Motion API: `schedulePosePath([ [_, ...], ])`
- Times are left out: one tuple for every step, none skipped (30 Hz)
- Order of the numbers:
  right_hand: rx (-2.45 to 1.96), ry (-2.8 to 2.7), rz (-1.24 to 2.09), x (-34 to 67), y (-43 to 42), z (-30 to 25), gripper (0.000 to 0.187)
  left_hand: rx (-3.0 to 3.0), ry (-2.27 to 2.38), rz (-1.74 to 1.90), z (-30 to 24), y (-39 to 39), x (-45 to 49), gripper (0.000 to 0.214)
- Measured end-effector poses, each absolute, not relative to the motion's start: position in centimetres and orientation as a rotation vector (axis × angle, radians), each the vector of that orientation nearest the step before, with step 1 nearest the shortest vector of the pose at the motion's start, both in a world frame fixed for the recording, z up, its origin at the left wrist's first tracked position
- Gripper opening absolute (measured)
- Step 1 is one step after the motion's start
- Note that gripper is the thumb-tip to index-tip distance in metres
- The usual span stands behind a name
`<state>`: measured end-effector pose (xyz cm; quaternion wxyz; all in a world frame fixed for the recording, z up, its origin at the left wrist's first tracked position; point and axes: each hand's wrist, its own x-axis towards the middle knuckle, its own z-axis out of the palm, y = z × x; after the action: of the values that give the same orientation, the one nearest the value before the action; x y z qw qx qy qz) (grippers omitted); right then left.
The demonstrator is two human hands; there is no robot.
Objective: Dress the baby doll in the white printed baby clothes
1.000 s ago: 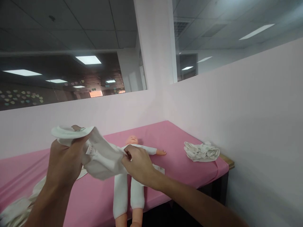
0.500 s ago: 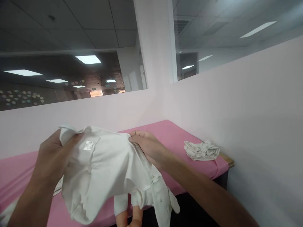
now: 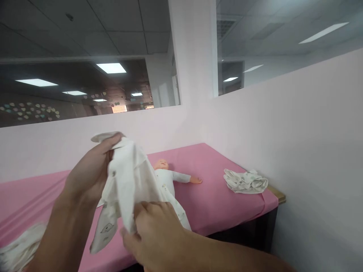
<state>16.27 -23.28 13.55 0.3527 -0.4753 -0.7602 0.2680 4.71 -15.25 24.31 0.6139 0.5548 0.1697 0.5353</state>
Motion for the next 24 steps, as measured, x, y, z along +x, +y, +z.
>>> schedulePosePath([
  [-1.197, -1.873, 0.838, 16.2, -22.9, 13.7, 0.027, 1.34, 0.393, 1.192, 24.2, -15.4, 5.1, 0.014],
  [-1.128, -1.775, 0.994, 16.3, -22.3, 13.9, 0.031, 1.427, 0.419, 1.177, 23.9, -15.5, 5.2, 0.013],
  [-1.03, -1.668, 1.13, 16.4, -21.8, 14.2, 0.036, 1.518, 0.487, 1.204, 23.4, -15.8, 5.2, 0.022],
  [-0.918, -1.554, 1.227, 16.5, -21.3, 14.6, 0.04, 1.611, 0.592, 1.28, 22.6, -16.2, 5.1, 0.036],
  [-0.8, -1.446, 1.291, 16.7, -20.9, 15.0, 0.041, 1.694, 0.717, 1.413, 21.7, -16.7, 4.8, 0.049],
  [-0.687, -1.351, 1.325, 16.8, -20.5, 15.4, 0.039, 1.779, 0.857, 1.581, 20.6, -17.4, 4.5, 0.057],
  [-0.589, -1.272, 1.338, 16.9, -20.2, 15.8, 0.037, 1.878, 0.991, 1.731, 19.5, -18.2, 4.1, 0.061],
  [-0.509, -1.205, 1.335, 17.0, -20.1, 16.3, 0.034, 1.947, 1.1, 1.823, 18.3, -19.1, 3.8, 0.059],
  [-0.448, -1.163, 1.324, 17.0, -20.0, 16.7, 0.032, 1.994, 1.168, 1.816, 17.1, -19.9, 3.5, 0.055],
  [-0.4, -1.147, 1.306, 17.0, -20.0, 17.0, 0.031, 2.016, 1.209, 1.776, 16.1, -20.7, 3.4, 0.055],
  [-0.369, -1.149, 1.28, 17.1, -20.0, 17.4, 0.031, 1.991, 1.256, 1.744, 15.2, -21.3, 3.3, 0.054],
  [-0.356, -1.162, 1.25, 17.1, -20.2, 17.7, 0.032, 1.941, 1.282, 1.69, 14.5, -21.7, 3.3, 0.052],
  [-0.361, -1.182, 1.218, 17.2, -20.4, 18.0, 0.033, 1.874, 1.294, 1.638, 14.1, -21.9, 3.3, 0.05],
  [-0.383, -1.205, 1.184, 17.2, -20.7, 18.2, 0.033, 1.802, 1.294, 1.579, 13.9, -22.0, 3.4, 0.047],
  [-0.418, -1.226, 1.145, 17.3, -20.9, 18.3, 0.034, 1.735, 1.276, 1.505, 13.8, -22.0, 3.3, 0.045],
  [-0.464, -1.243, 1.102, 17.5, -21.2, 18.4, 0.035, 1.678, 1.244, 1.423, 13.8, -21.9, 3.2, 0.042],
  [-0.515, -1.255, 1.058, 17.7, -21.5, 18.4, 0.036, 1.634, 1.207, 1.335, 13.8, -21.7, 3.0, 0.041],
  [-0.569, -1.261, 1.014, 18.0, -21.6, 18.3, 0.038, 1.602, 1.172, 1.252, 13.8, -21.6, 2.7, 0.039],
  [-0.628, -1.26, 0.97, 18.4, -21.8, 18.1, 0.04, 1.588, 1.149, 1.185, 13.9, -21.5, 2.3, 0.037],
  [-0.696, -1.254, 0.927, 18.9, -21.8, 17.7, 0.042, 1.591, 1.141, 1.14, 13.8, -21.4, 1.7, 0.035],
  [-0.773, -1.247, 0.881, 19.6, -21.8, 17.2, 0.043, 1.616, 1.152, 1.124, 13.7, -21.3, 1.1, 0.034],
  [-0.86, -1.24, 0.83, 20.3, -21.8, 16.6, 0.044, 1.663, 1.178, 1.129, 13.6, -21.2, 0.4, 0.033],
  [-0.956, -1.237, 0.776, 21.0, -21.7, 15.8, 0.045, 1.723, 1.213, 1.148, 13.4, -21.1, -0.3, 0.032],
  [-1.059, -1.246, 0.724, 21.8, -21.6, 14.9, 0.046, 1.782, 1.253, 1.165, 13.1, -21.0, -1.0, 0.032],
])
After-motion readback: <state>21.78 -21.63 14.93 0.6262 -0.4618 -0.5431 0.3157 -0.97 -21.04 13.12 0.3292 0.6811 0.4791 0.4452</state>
